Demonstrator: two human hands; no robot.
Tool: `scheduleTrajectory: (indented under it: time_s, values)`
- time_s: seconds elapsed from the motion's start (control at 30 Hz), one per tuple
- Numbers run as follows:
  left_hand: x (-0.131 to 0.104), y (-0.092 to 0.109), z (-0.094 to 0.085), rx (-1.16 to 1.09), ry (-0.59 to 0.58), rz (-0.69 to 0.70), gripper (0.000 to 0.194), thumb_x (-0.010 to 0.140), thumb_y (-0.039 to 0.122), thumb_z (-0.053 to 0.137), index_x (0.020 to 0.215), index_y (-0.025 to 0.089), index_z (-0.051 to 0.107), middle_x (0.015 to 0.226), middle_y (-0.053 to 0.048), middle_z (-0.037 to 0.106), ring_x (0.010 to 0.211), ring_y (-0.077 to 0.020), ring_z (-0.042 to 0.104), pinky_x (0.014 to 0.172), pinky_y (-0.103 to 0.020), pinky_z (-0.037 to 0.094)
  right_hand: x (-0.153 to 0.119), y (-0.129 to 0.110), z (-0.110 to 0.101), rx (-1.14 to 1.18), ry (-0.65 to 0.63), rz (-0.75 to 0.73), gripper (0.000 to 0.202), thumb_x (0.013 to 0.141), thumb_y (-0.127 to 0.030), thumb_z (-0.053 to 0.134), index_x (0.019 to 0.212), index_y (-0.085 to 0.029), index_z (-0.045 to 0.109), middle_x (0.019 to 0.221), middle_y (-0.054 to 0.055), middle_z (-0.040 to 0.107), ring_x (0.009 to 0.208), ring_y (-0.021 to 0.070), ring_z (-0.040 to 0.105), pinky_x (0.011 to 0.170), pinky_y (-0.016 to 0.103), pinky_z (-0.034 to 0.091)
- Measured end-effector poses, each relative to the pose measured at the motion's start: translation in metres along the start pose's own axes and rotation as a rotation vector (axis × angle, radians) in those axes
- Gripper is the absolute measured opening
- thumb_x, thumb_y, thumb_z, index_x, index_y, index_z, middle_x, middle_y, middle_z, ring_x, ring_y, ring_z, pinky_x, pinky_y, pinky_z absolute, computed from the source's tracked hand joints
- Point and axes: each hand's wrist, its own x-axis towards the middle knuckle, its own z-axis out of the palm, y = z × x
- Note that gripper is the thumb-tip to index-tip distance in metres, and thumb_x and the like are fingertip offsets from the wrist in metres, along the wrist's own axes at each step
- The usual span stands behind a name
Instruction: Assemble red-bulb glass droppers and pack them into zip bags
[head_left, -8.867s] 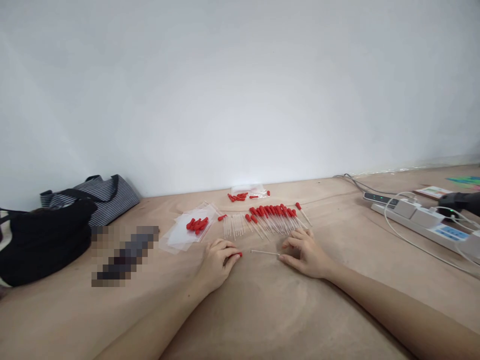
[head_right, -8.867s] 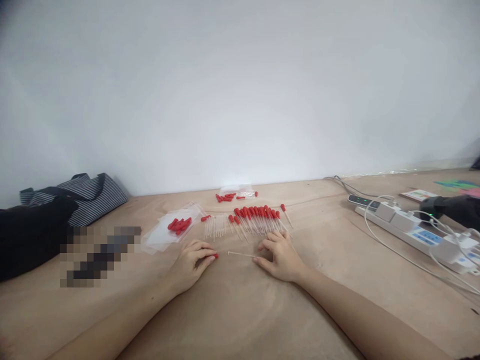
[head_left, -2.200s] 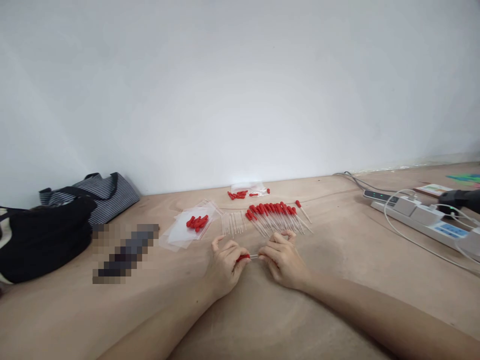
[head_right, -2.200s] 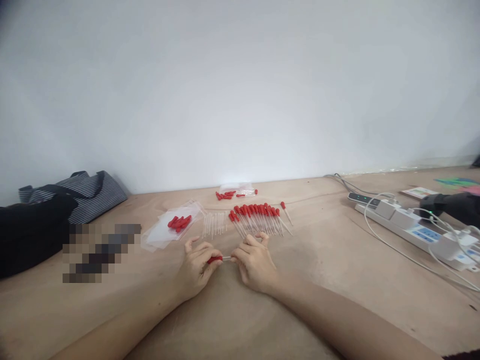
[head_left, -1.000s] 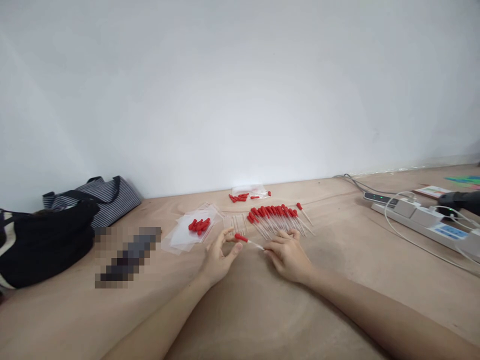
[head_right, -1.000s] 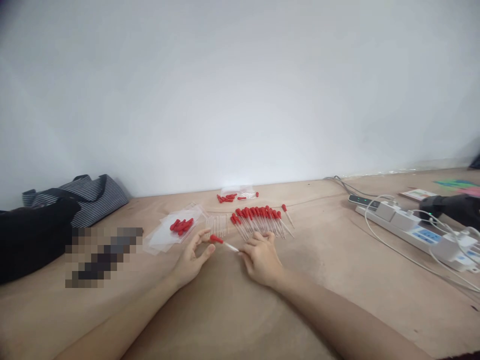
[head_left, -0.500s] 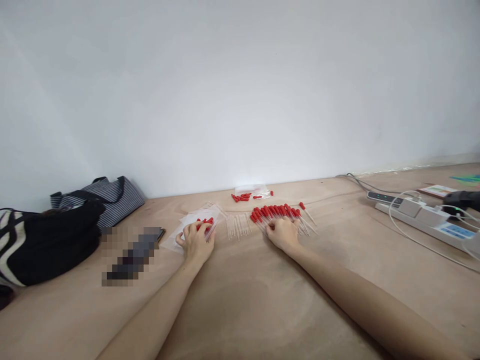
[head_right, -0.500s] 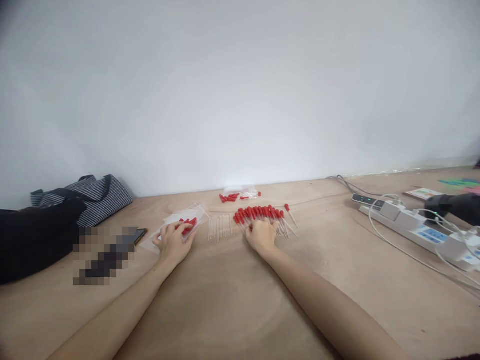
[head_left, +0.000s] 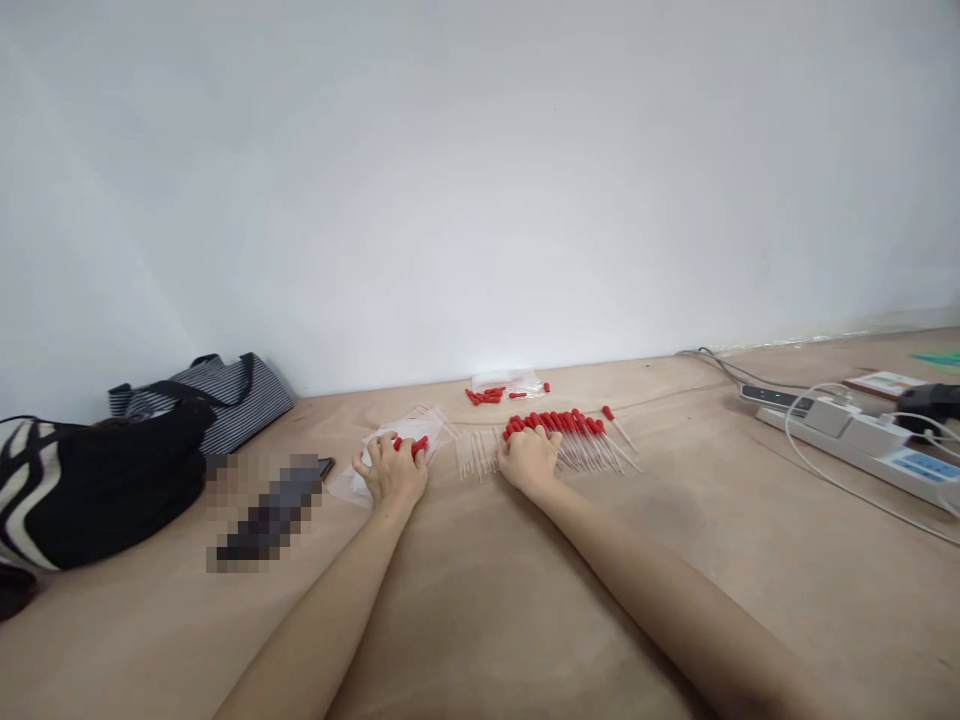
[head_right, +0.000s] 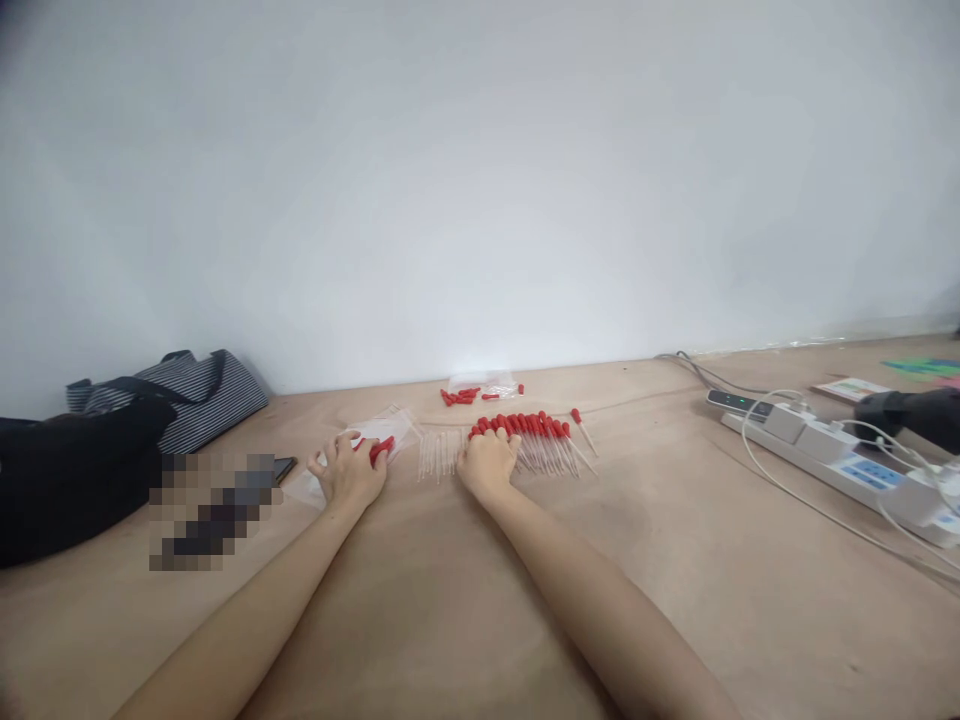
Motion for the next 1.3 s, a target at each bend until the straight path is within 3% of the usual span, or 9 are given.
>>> scheduleTrajectory:
  time_s: [0.4,0.6,0.8,0.97,1.13,1.3]
  values:
    - [0.000,-0.002,0.001,-0.103,0.069,-0.030,0.024,0.082,0.031,0.042,0.079,0.024,0.065,0.107,-0.007,0.054,0.102,-0.0266,0.041,0.088,-0.048,0.017,0.015,-0.016,0.009,-0.094,-0.075,0.041,0.028,0.079,-0.013,0.039,0.085,-0.009,0.066,0.089,0.019,0.062,0.092,0.0275,0.046,0.073,0.038,0.019]
    - [-0.009,0.005,-0.017,-0.244,0.089,0.129,0.021,0.083,0.030,0.043,0.084,0.023,0.062,0.095,-0.006,0.062,0.098,-0.0247,0.047,0.090,-0.046,0.013,0.000,-0.006,-0.007,-0.118,-0.028,-0.002,0.027,0.080,-0.010,0.037,0.091,-0.005,0.061,0.093,0.020,0.059,0.091,0.0273,0.044,0.071,0.036,0.021]
    - [-0.045,0.039,-0.051,-0.503,-0.150,0.429,0.013,0.080,0.026,0.049,0.080,0.024,0.062,0.079,-0.001,0.066,0.082,-0.0205,0.055,0.082,-0.042,0.021,-0.041,0.057,-0.027,-0.105,0.013,-0.297,0.017,0.082,-0.021,0.044,0.080,-0.014,0.059,0.089,0.012,0.059,0.085,0.0236,0.045,0.067,0.033,0.024]
    - [-0.065,0.061,-0.066,-0.599,-0.305,0.512,0.013,0.080,0.026,0.049,0.077,0.025,0.062,0.075,0.002,0.065,0.078,-0.0172,0.054,0.080,-0.040,0.022,-0.061,0.101,-0.038,-0.048,-0.046,-0.428,0.014,0.081,-0.024,0.047,0.076,-0.017,0.058,0.082,0.006,0.058,0.083,0.0205,0.046,0.070,0.032,0.025]
    - [-0.066,0.057,-0.067,-0.593,-0.388,0.448,0.014,0.077,0.031,0.054,0.087,0.026,0.063,0.085,0.000,0.063,0.084,-0.0195,0.053,0.079,-0.041,0.024,-0.061,0.107,-0.047,0.054,-0.098,-0.485,0.015,0.080,-0.031,0.049,0.078,-0.020,0.059,0.083,0.005,0.057,0.084,0.0195,0.046,0.073,0.033,0.027]
    - [-0.064,0.055,-0.064,-0.622,-0.450,0.487,0.023,0.079,0.028,0.051,0.100,0.028,0.060,0.097,-0.002,0.060,0.093,-0.0205,0.050,0.078,-0.038,0.028,-0.058,0.098,-0.041,0.221,-0.105,-0.507,0.025,0.076,-0.042,0.053,0.095,-0.027,0.062,0.090,0.005,0.056,0.087,0.0208,0.046,0.075,0.036,0.029]
